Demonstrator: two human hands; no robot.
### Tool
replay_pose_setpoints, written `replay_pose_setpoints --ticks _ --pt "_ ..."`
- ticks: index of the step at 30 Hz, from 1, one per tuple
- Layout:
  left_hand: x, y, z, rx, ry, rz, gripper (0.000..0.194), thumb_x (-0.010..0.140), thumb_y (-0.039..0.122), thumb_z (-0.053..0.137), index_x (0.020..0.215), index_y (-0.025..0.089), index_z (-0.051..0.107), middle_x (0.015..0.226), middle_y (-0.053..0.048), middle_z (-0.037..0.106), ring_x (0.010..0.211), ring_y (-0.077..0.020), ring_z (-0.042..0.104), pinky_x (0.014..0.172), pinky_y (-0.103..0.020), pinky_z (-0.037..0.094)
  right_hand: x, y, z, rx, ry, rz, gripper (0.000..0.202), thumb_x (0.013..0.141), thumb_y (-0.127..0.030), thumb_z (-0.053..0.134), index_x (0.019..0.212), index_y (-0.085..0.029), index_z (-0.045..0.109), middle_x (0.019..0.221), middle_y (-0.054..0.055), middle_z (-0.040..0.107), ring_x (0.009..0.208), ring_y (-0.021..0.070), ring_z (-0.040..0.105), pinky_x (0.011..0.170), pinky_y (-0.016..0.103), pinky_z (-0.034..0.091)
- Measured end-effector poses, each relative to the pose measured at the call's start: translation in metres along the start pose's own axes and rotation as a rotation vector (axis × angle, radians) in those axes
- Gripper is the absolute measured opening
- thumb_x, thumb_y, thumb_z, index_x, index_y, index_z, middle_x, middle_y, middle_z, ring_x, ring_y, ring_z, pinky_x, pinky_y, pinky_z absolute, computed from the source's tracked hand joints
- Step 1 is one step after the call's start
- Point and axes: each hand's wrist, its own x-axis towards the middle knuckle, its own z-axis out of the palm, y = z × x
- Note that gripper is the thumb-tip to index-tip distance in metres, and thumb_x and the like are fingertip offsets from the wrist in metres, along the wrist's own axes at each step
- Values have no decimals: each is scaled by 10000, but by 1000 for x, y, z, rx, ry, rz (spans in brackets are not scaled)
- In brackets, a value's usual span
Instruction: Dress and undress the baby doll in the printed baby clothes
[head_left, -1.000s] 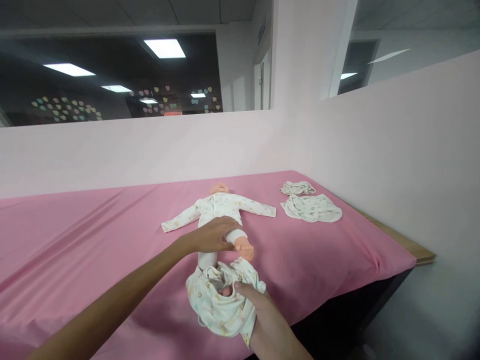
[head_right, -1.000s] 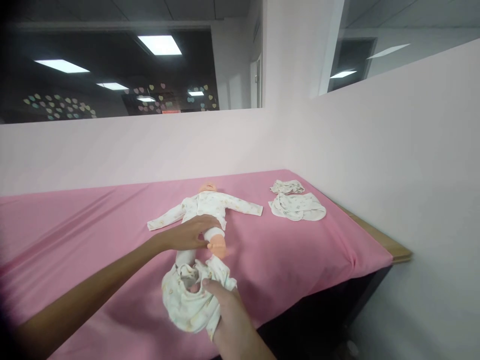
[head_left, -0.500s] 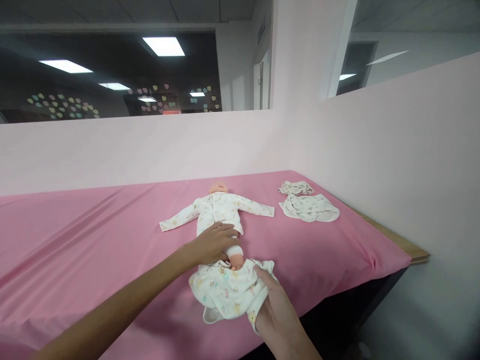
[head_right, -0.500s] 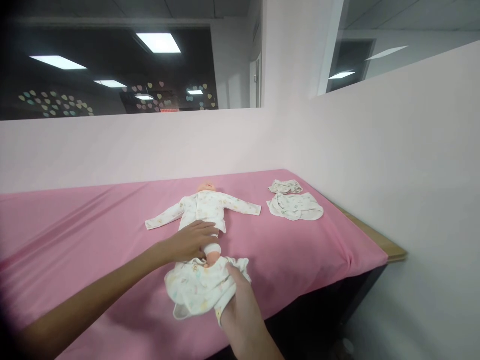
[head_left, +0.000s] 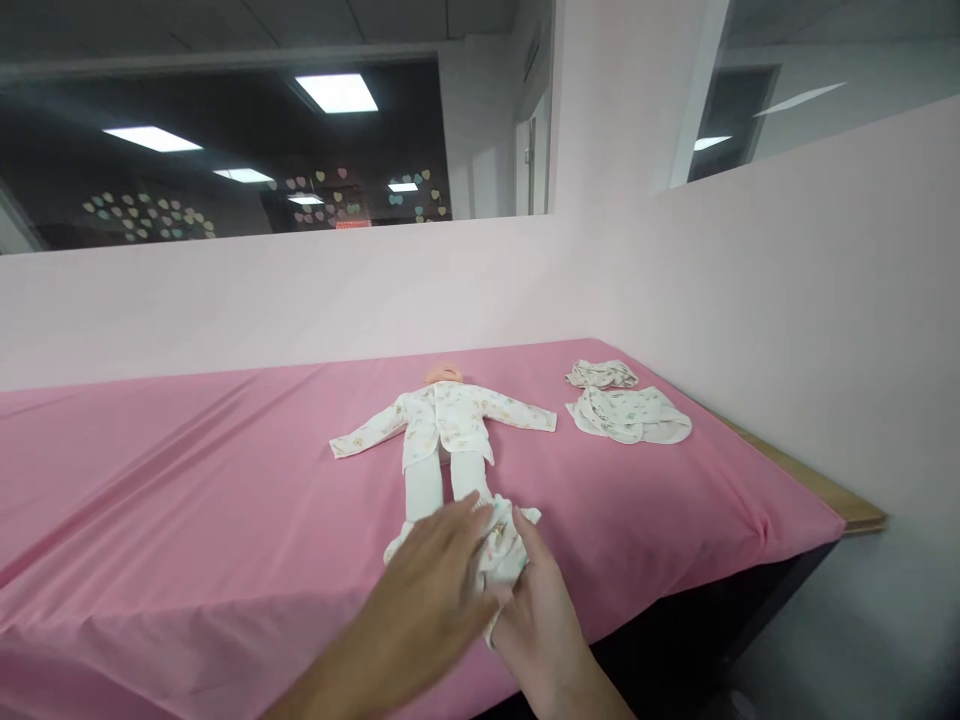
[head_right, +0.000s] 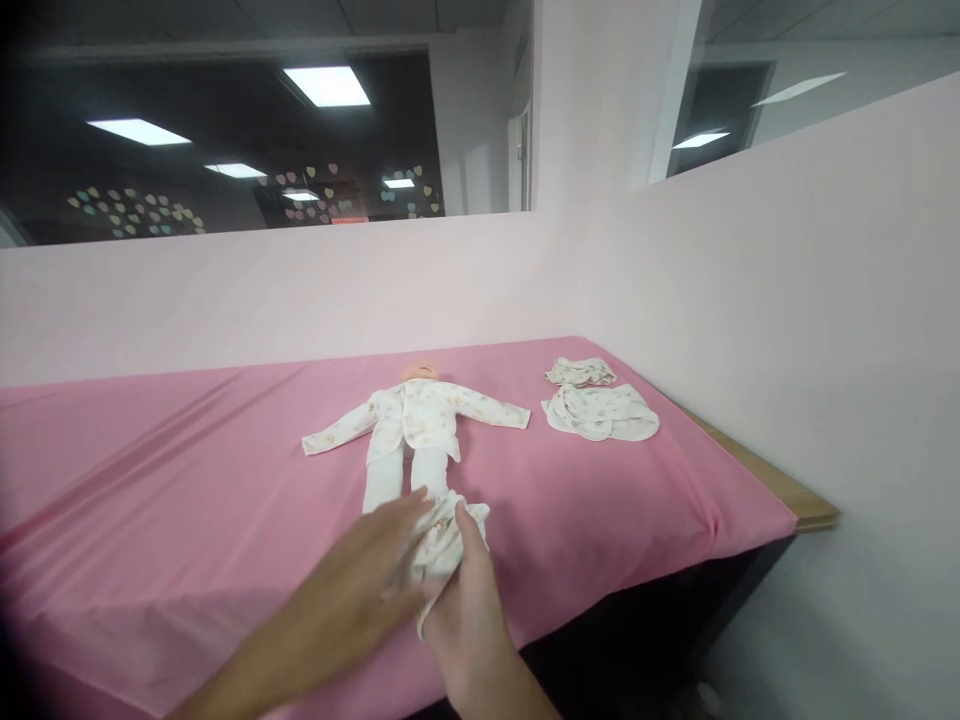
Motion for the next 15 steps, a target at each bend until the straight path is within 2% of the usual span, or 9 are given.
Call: replay_pose_setpoints --ticks 1,3,6,8,10,13,15 --pt "-8 7 9 71 16 47 607 885 404 545 1439 248 351 1450 -110 465 1281 -309 475 1003 -471 450 -1 0 0 -11 -3 17 406 846 -485 613 1098 -173 676 969 72 722 941 244 675 778 338 532" --pt "-16 15 29 195 83 86 607 884 335 540 1442 214 335 1461 -133 443 1306 -320 449 1046 -509 413 -1 0 -1 -32 9 35 458 850 -512 598 1123 -152 669 918 80 725 937 252 677 774 344 531" --pt "-13 16 49 336 196 66 506 874 154 452 1377 176 391 1369 -148 524 1232 -309 519 1006 -502 447 -1 1 -3 -58 26 4 464 849 -496 604 1158 -154 654 895 76 726 948 251 675 778 347 530" --pt "-8 14 53 403 226 57 483 825 60 416 1292 173 460 1264 -142 595 1124 -295 590 940 -476 490 1 3 -5 -64 8 -14 430 843 -469 615 1139 -159 659 953 79 723 987 244 663 790 339 532" --pt "-2 12 50 437 190 52 426 793 13 402 1160 183 538 1128 -121 653 988 -275 639 837 -435 524 4 4 -7 -49 -1 -45 349 818 -416 652 1069 -175 674 1031 73 712 1040 235 644 809 323 532" --pt "4 6 37 410 -1 56 310 788 -7 399 933 195 585 944 -81 677 820 -252 643 688 -377 502 9 5 -9 1 0 -91 246 757 -330 716 967 -206 674 1096 52 691 1105 223 612 864 310 525" --pt "7 1 30 310 -96 30 248 822 26 394 868 199 565 863 -55 667 755 -232 624 643 -346 463 12 6 -11 34 6 -101 212 728 -312 740 906 -221 670 1075 43 690 1107 215 606 906 305 514"
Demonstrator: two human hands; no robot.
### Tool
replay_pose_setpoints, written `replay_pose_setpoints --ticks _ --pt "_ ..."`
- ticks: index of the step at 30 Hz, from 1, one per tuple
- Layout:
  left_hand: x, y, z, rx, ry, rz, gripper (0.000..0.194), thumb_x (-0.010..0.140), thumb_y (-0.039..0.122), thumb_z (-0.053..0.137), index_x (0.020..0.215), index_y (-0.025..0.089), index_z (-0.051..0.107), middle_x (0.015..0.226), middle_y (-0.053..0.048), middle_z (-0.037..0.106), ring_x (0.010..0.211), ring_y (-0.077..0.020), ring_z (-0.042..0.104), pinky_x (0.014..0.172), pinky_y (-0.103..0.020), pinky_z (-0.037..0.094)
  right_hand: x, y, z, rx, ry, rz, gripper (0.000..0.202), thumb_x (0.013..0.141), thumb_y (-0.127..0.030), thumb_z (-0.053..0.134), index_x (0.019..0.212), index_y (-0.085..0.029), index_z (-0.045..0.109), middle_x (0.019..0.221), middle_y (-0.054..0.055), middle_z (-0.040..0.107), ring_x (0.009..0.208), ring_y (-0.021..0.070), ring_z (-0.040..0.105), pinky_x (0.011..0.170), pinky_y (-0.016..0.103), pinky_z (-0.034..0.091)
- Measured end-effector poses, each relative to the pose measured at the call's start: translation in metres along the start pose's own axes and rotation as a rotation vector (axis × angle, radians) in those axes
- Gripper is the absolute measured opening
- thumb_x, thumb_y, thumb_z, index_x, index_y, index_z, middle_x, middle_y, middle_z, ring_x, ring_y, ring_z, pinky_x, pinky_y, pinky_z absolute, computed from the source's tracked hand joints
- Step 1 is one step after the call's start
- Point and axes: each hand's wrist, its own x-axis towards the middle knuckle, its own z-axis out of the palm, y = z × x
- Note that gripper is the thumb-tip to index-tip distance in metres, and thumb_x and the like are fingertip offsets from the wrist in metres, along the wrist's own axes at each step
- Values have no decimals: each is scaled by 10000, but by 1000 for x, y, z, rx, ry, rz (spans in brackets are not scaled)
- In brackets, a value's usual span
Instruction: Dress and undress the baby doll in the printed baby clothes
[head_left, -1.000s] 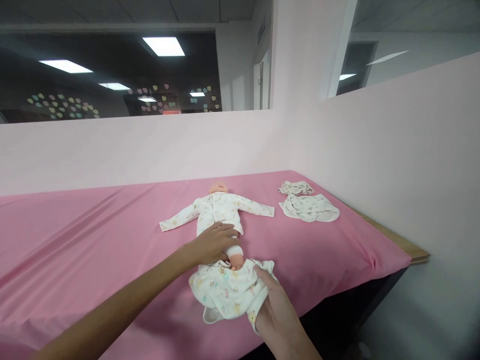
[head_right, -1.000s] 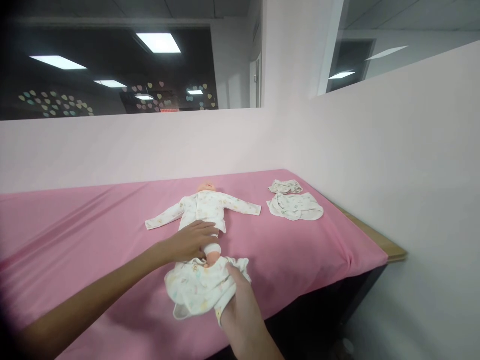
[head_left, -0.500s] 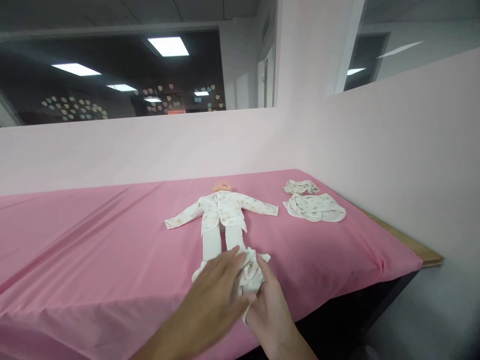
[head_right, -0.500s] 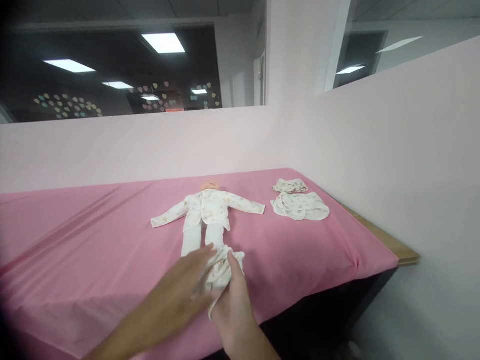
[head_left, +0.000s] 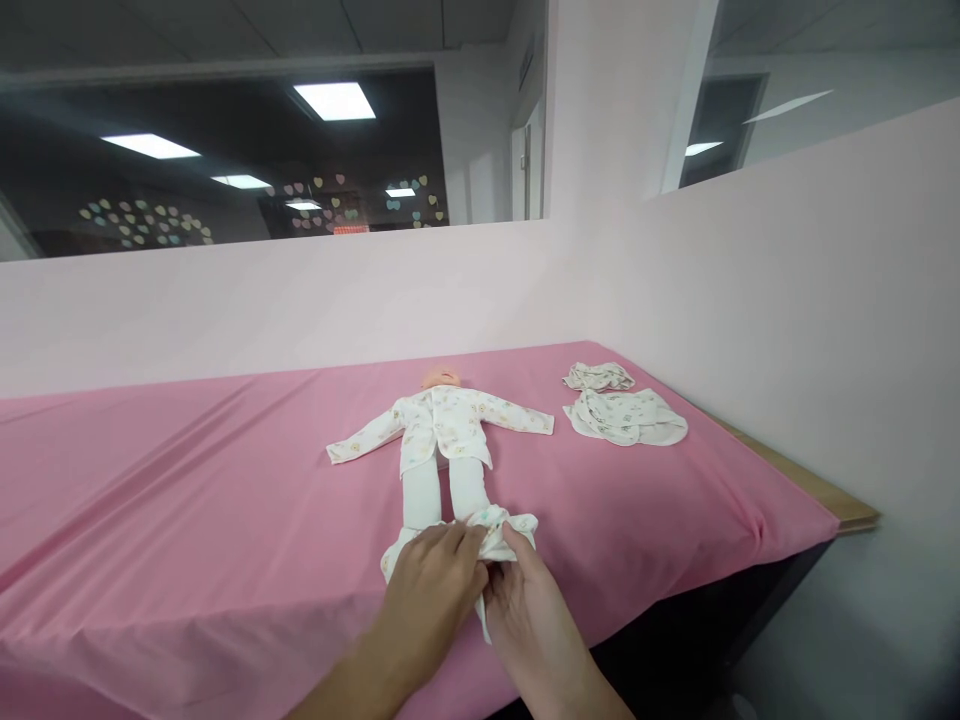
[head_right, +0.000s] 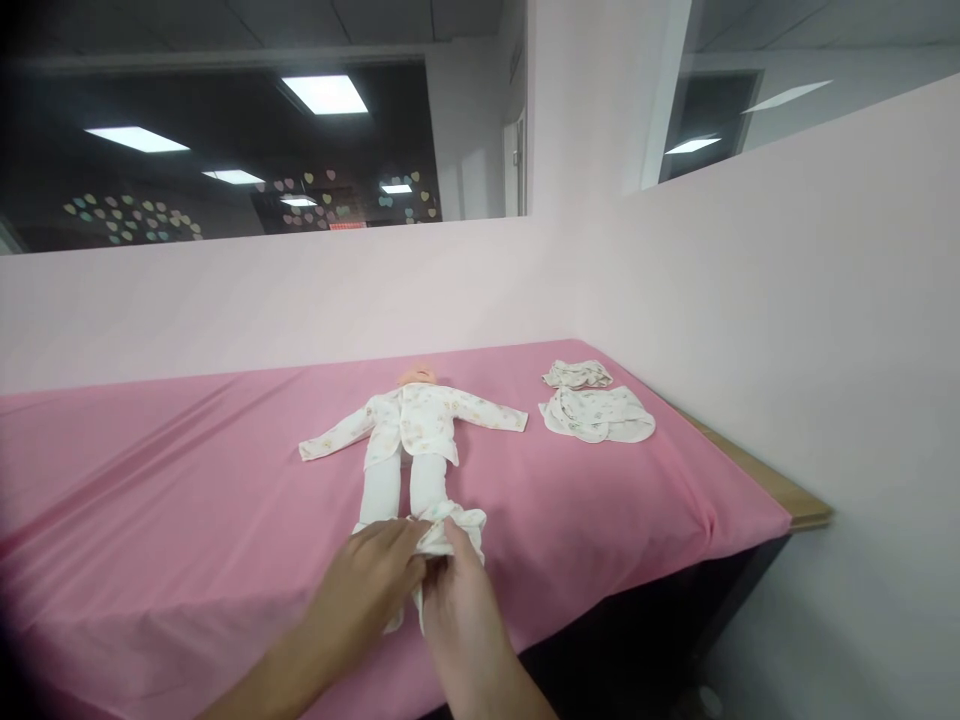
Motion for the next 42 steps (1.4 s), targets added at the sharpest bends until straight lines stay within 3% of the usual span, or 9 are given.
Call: replay_pose_setpoints --ticks 11,16,21,25,29,33,38,40,42 --pt "9 -26 -4 -616 -56 -188 194 911 181 307 853 219 488 707 24 573 561 -134 520 520 -247 344 -5 2 2 -36 -8 -44 159 695 -121 714 628 -200 594 687 -29 540 701 102 532 863 234 505" --pt "18 -31 -2 -520 -49 -159 201 909 216 328 861 216 523 794 -10 604 702 -170 556 598 -272 397 -4 1 -4 -158 1 -61 70 704 -179 742 752 -186 691 826 8 624 884 143 583 886 239 492" --pt "23 -35 2 -320 -49 -116 183 902 174 335 824 208 497 804 -33 607 769 -202 533 679 -322 396 -16 -5 -11 -355 -54 -109 176 748 -290 757 879 -174 734 944 42 671 1046 186 580 991 289 439" --pt "23 -38 3 -192 37 -110 206 893 136 332 858 203 523 842 -56 626 823 -235 529 741 -378 387 -23 -18 -20 -768 -181 -160 365 818 -355 685 1150 -204 682 1065 55 677 960 207 599 794 304 485" --pt "17 -38 4 -265 32 -117 241 914 150 317 939 205 550 847 -58 621 842 -237 541 788 -392 402 -5 -35 -38 -1184 -208 -349 224 852 -329 612 1013 -213 716 839 14 685 725 167 563 658 273 409" --pt "13 -36 2 -433 -16 -159 201 940 245 355 943 223 555 874 -43 617 875 -232 551 771 -366 431 19 -46 -43 -1602 -265 -542 104 877 -234 547 829 -220 638 776 0 644 673 154 527 620 272 340" --pt "10 -38 -2 -551 -7 -199 170 932 337 426 895 221 543 919 -33 608 899 -217 556 815 -362 469 37 -46 -41 -2080 -393 -1006 180 932 -158 423 884 -206 589 890 56 627 787 186 520 726 325 351" --pt "5 -42 -2 -621 -26 -192 184 908 356 482 1021 234 561 1005 -40 609 965 -224 558 855 -366 481 44 -46 -45 -2179 -393 -1172 187 940 -162 413 959 -191 597 934 82 623 826 204 514 769 350 365" --pt "-5 -48 -1 -686 -63 -188 363 870 360 552 1218 264 511 1171 -58 579 1079 -239 541 908 -372 480 49 -48 -49 -2221 -348 -1284 170 931 -186 447 1006 -179 600 977 105 615 867 225 512 795 376 382"
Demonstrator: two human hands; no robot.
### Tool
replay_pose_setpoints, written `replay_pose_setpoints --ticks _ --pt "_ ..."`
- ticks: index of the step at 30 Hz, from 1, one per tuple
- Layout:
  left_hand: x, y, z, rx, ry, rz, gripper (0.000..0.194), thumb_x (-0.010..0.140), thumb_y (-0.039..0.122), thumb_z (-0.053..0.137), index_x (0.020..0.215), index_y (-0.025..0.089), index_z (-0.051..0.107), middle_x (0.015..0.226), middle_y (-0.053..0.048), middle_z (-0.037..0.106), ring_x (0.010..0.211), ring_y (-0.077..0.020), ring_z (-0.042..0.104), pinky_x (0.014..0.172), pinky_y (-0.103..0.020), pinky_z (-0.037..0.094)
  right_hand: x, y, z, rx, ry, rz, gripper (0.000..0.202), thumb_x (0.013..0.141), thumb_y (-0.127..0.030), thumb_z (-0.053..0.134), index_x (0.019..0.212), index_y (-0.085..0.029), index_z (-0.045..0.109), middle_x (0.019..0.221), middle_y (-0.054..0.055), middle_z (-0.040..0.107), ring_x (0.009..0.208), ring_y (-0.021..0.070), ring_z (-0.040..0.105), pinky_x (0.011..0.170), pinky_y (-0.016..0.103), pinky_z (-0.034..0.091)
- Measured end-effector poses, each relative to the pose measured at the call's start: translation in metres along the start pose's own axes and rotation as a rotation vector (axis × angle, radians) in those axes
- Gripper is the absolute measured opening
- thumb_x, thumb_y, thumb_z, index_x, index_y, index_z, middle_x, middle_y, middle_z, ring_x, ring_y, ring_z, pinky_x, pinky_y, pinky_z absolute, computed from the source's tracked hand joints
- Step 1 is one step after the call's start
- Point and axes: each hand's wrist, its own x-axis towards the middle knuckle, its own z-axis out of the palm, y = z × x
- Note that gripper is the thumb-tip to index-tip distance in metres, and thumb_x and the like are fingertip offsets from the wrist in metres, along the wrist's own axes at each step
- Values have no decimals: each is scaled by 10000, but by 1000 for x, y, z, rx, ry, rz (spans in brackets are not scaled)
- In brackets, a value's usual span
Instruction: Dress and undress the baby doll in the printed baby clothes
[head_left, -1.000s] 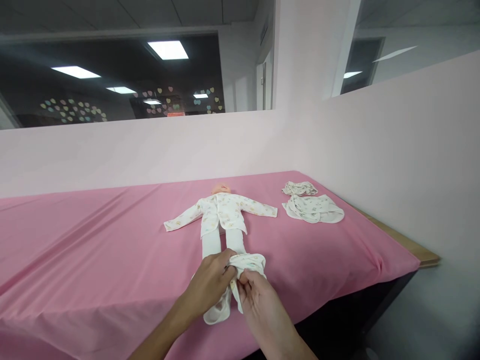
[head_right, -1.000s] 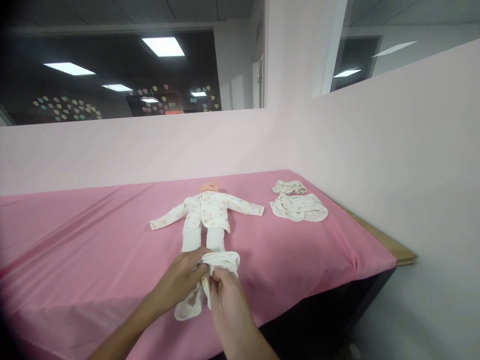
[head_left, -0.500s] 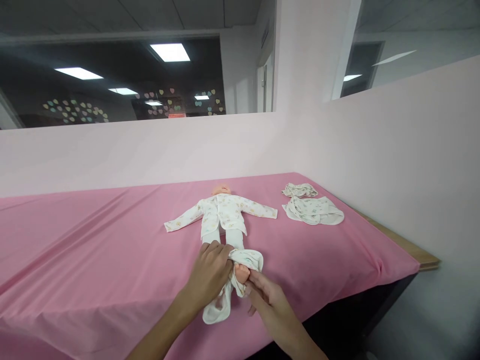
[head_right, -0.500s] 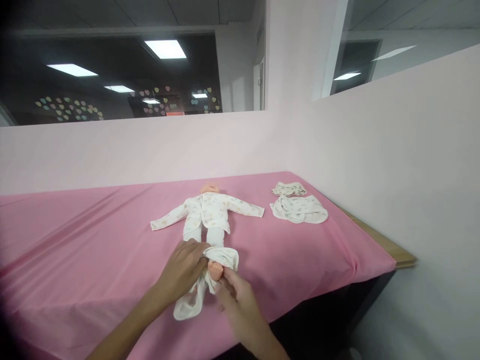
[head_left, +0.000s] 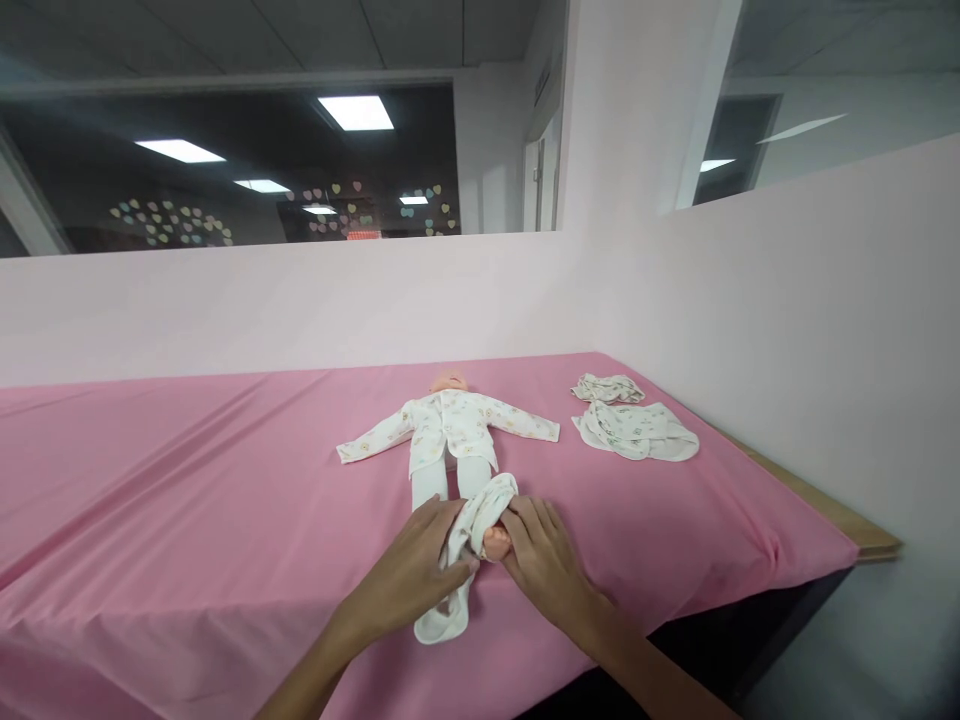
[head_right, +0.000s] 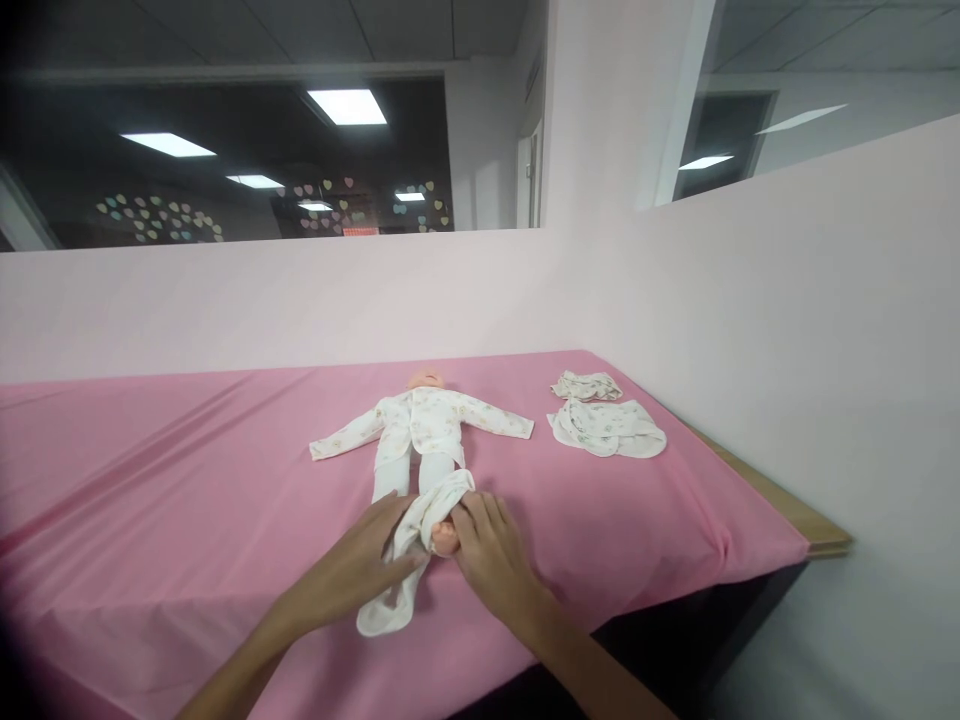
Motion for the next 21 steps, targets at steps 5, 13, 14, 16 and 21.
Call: replay_pose_setpoints --ticks 5,13,14,16,21 --pt "-26 -33 -5 39 19 -37 771 752 332 693 1434 321 334 1471 -61 382 1331 -289 377 1063 -390 383 4 16 -18 169 -126 130 145 887 -357 570 859 -214 574 916 63 584 851 217 529 749 362 441" --pt "-24 -48 -6 -162 168 -166 227 803 367 621 1000 255 605 1067 -21 626 944 -213 586 815 -311 478 28 7 -57 535 -180 370 63 890 -288 526 894 -225 528 983 29 560 934 185 544 830 346 468" --pt "-21 -48 -5 -191 198 -182 200 798 373 622 947 241 605 1020 -20 634 917 -213 587 794 -311 479 30 -2 -57 498 -158 319 77 878 -284 553 925 -224 539 1011 37 563 965 195 534 853 354 453" --pt "-13 -49 -1 -229 251 -198 148 802 349 593 881 224 599 951 -20 637 876 -211 588 749 -308 475 36 -22 -52 426 -183 147 156 852 -308 620 974 -227 564 1052 42 573 1009 213 515 889 366 421" --pt "-5 -51 11 -161 318 -198 169 803 285 541 946 224 610 985 -31 628 899 -214 583 765 -334 479 53 -39 -32 235 -313 -145 128 942 -240 487 1022 -228 585 1070 40 573 1025 206 494 908 368 380"
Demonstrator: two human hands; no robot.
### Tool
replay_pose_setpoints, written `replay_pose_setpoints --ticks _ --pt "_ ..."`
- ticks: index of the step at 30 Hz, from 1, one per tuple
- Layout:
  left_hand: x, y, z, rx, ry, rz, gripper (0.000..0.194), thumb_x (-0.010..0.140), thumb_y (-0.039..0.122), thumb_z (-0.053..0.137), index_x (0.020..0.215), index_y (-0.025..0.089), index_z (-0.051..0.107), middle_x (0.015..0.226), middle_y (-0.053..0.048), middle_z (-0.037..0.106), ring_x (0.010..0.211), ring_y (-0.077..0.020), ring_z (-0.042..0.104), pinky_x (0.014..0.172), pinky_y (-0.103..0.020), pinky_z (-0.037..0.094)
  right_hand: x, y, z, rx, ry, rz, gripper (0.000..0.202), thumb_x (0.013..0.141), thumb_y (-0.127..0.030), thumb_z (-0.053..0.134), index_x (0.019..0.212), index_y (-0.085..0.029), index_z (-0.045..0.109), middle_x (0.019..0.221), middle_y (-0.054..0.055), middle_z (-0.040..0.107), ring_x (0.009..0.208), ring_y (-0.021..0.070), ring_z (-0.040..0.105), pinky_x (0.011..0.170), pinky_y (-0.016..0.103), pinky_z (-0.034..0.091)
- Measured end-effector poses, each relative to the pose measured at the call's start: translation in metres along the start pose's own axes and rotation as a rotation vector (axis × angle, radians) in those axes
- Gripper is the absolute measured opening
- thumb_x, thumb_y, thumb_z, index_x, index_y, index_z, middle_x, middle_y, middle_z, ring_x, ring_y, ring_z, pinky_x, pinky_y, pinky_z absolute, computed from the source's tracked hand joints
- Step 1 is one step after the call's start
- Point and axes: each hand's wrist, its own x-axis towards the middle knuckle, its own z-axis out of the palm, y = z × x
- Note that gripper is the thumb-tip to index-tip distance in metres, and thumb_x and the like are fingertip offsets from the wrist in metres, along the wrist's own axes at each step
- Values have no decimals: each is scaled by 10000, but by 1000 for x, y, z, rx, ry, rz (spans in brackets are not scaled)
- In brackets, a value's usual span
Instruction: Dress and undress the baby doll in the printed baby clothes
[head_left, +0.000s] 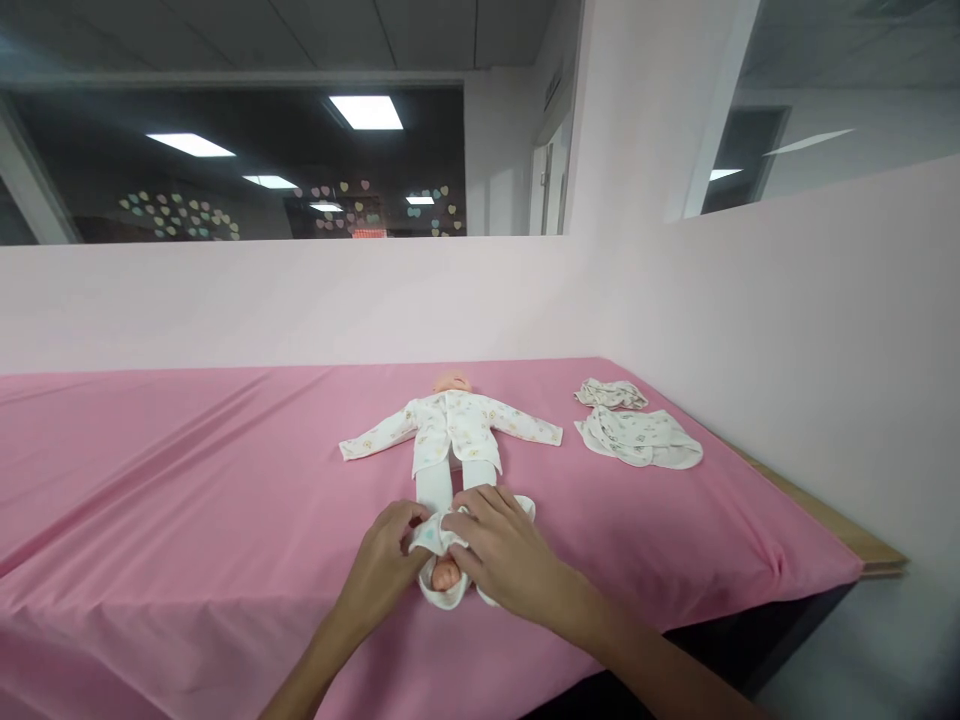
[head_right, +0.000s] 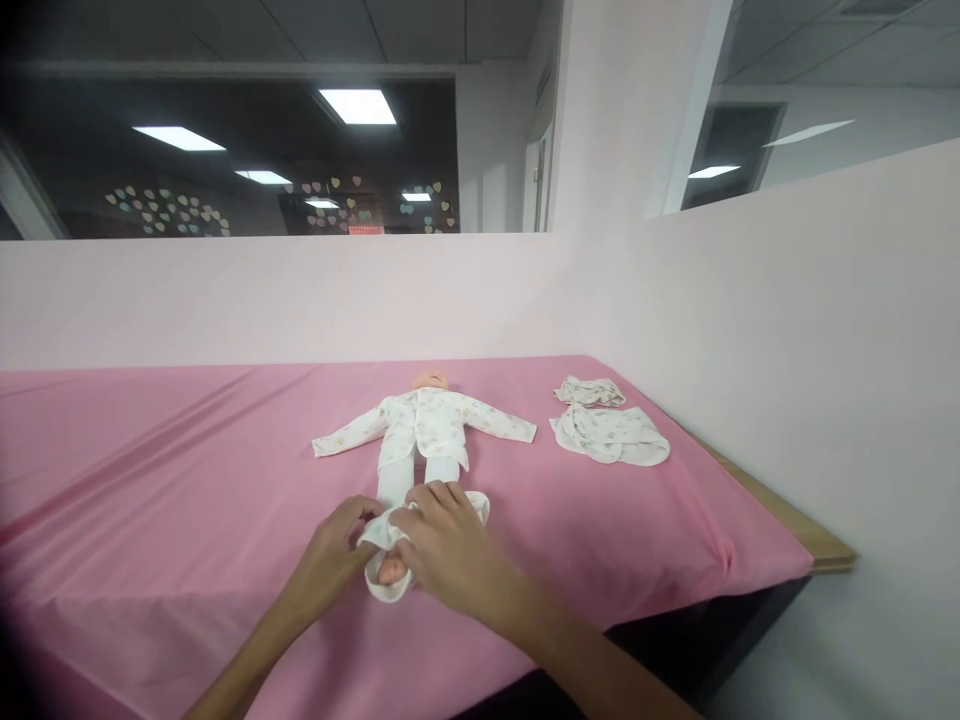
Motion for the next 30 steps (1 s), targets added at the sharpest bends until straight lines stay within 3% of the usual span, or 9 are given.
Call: replay_pose_setpoints --ticks 5,9,14,17,19,25,27,30 --pt "-21 -10 -3 24 -64 100 400 853 334 539 1247 264 539 1251 -80 562 1138 -256 534 910 -368 487 0 20 5 -104 -28 90 134 904 -194 503 996 -229 594 1019 30 576 976 196 495 894 365 380" --pt "-35 -22 2 89 -89 129 650 831 406 611 1430 291 385 1431 -93 448 1273 -293 453 1022 -410 436 -4 14 7 -225 -113 33 216 800 -260 660 991 -200 581 1072 65 568 1029 245 476 881 387 401" --pt "-29 -25 23 118 23 96 823 771 447 656 1490 229 321 1305 -142 567 1191 -339 526 943 -454 469 6 2 16 -421 -165 37 250 779 -329 692 919 -150 588 979 112 584 960 276 490 878 438 416" --pt "-24 -21 25 21 -17 75 853 778 464 652 1507 229 275 1277 -136 584 1101 -310 587 866 -413 511 11 2 19 -452 -162 26 181 778 -227 660 920 -141 587 971 114 590 938 271 504 875 430 414" --pt "-23 -20 21 -22 -20 40 840 803 474 635 1511 243 246 1346 -131 535 1144 -296 566 882 -399 512 13 3 19 -434 -157 35 173 762 -157 635 925 -138 581 962 108 593 917 263 511 857 416 414" --pt "-8 -30 7 37 32 134 671 846 416 584 1449 237 352 1396 -119 504 1252 -308 480 1023 -455 422 16 9 6 -132 -106 107 201 754 -165 644 938 -169 563 985 72 604 956 236 517 875 381 398" --pt "-4 -32 -1 46 -24 157 608 837 314 571 1417 234 406 1386 -121 513 1254 -308 479 1050 -470 394 16 17 -3 50 -104 183 223 743 -187 660 950 -196 578 995 48 611 974 226 522 854 360 405" --pt "-1 -30 -22 -80 -230 107 696 797 249 607 1446 273 359 1439 -111 458 1283 -291 465 1049 -454 408 16 33 -19 428 -162 343 271 750 -319 695 997 -243 612 1028 15 624 944 199 548 776 309 423"
